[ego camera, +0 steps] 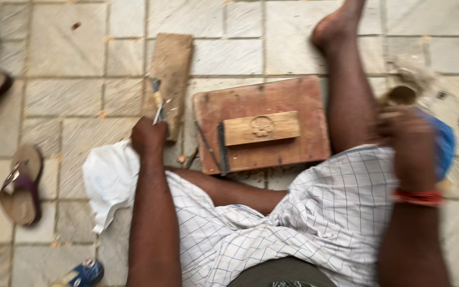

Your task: The person sits on a tiled floor and carves a floral design into a small rectangular block of wood. They use a wooden mallet to strike a chisel held against the wood, creating a relief pattern. The person occasionally pauses to clear wood shavings from the carving area.

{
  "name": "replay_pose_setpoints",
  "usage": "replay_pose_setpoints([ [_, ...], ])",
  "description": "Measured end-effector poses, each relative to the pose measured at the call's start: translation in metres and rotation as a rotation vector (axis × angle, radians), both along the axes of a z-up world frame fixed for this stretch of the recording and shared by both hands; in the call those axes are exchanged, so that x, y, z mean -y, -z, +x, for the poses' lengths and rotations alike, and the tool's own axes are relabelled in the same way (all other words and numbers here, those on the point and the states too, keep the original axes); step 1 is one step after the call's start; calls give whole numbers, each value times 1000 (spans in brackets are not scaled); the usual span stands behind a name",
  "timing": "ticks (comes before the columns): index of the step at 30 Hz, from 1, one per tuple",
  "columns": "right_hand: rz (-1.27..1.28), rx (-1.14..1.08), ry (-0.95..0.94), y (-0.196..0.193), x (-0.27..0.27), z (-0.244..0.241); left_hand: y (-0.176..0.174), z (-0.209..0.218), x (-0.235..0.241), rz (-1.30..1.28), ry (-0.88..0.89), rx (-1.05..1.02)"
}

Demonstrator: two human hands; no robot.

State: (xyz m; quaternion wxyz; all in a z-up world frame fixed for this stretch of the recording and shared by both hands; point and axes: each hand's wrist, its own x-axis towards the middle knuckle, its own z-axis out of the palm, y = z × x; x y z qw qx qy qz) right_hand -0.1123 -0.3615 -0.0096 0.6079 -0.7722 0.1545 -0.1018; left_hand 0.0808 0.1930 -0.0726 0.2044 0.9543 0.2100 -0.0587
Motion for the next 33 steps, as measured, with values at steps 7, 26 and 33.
replay_pose_setpoints([
  [7, 24, -185, -196, -25, -173, 7, -28, -58, 62, -322, 294, 321],
  [26, -1006, -551, 397, 80, 22, -212, -64, -70, 194, -893, 741, 309],
  [33, -804, -911, 601, 144, 3, -283, -66, -71, 191, -909, 750, 254],
])
